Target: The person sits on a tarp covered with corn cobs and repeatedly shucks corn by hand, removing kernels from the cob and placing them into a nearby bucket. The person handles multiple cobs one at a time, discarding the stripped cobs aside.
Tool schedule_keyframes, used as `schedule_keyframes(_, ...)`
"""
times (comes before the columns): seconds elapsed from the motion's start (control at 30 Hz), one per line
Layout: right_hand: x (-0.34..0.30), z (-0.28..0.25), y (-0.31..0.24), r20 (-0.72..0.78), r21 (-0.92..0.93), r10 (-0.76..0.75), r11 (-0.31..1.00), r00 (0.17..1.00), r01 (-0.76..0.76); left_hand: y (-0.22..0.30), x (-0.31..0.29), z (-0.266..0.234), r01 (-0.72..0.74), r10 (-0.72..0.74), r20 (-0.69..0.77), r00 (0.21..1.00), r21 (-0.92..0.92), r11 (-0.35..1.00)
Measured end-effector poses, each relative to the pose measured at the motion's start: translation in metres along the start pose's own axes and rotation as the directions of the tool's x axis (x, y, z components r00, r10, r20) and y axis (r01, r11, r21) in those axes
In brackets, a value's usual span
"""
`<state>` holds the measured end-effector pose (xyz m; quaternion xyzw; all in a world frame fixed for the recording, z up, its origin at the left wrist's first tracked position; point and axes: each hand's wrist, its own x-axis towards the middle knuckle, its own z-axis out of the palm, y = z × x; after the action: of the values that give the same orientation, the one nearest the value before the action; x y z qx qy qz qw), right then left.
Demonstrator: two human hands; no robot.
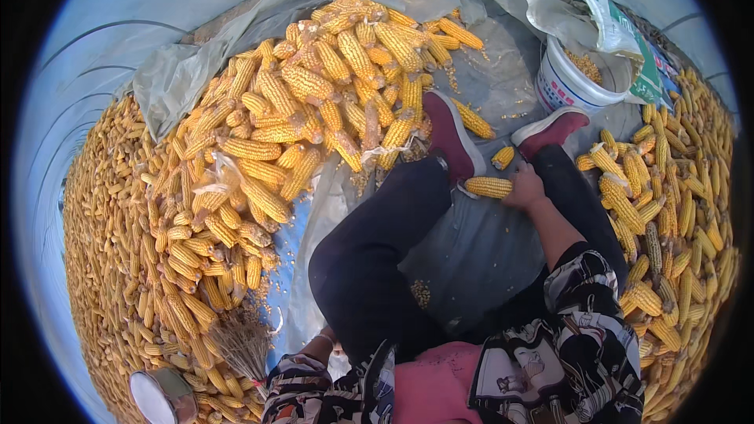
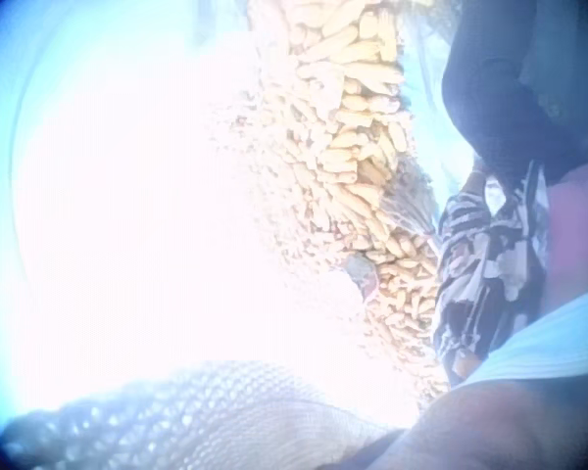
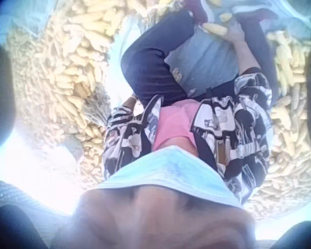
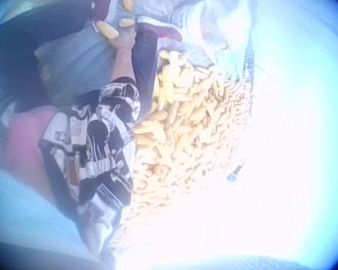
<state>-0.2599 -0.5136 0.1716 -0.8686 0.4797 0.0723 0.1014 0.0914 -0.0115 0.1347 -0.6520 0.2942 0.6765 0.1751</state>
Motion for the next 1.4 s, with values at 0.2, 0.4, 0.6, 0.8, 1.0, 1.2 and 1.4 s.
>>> schedule_keyframes(0.2, 0.024, 0.015, 0.017, 0.042, 0.124, 0.003, 0.992, 0.999, -0.008, 0.012, 0.011, -0.026, 0.038, -0.038, -0.059, 0.998, -0.003, 0.999)
schedule_keyframes(0.4, 0.05, 0.007, 0.012, 0.156, -0.211, -0.293, 0.923, 0.943, 0.322, 0.051, 0.03, -0.061, 0.077, -0.073, -0.089, 0.993, 0.039, 0.996)
schedule_keyframes(0.6, 0.074, 0.009, 0.008, 0.291, -0.184, -0.211, 0.945, 0.933, 0.271, 0.083, 0.044, -0.088, 0.146, -0.136, -0.145, 0.98, 0.06, 0.988)
schedule_keyframes(0.8, 0.05, -0.004, -0.012, 0.368, -0.213, -0.083, 0.962, 0.926, 0.17, 0.072, 0.054, -0.092, 0.111, -0.098, -0.186, 0.978, 0.065, 0.992)
schedule_keyframes(1.0, -0.003, -0.076, -0.008, 0.139, -0.226, 0.022, 0.974, 0.99, 0.011, 0.01, 0.029, -0.047, 0.018, -0.004, -0.171, 0.985, 0.077, 0.997)
schedule_keyframes(1.2, -0.084, -0.22, 0.073, -0.295, -0.314, 0.477, 0.77, 0.828, -0.555, -0.024, 0.008, 0.02, -0.165, 0.172, -0.007, 0.985, 0.246, 0.955)
schedule_keyframes(1.4, -0.24, -0.162, 0.15, -0.452, -0.254, 0.475, 0.742, 0.755, -0.62, -0.016, -0.015, 0.012, -0.195, 0.197, 0.001, 0.98, 0.16, 0.968)
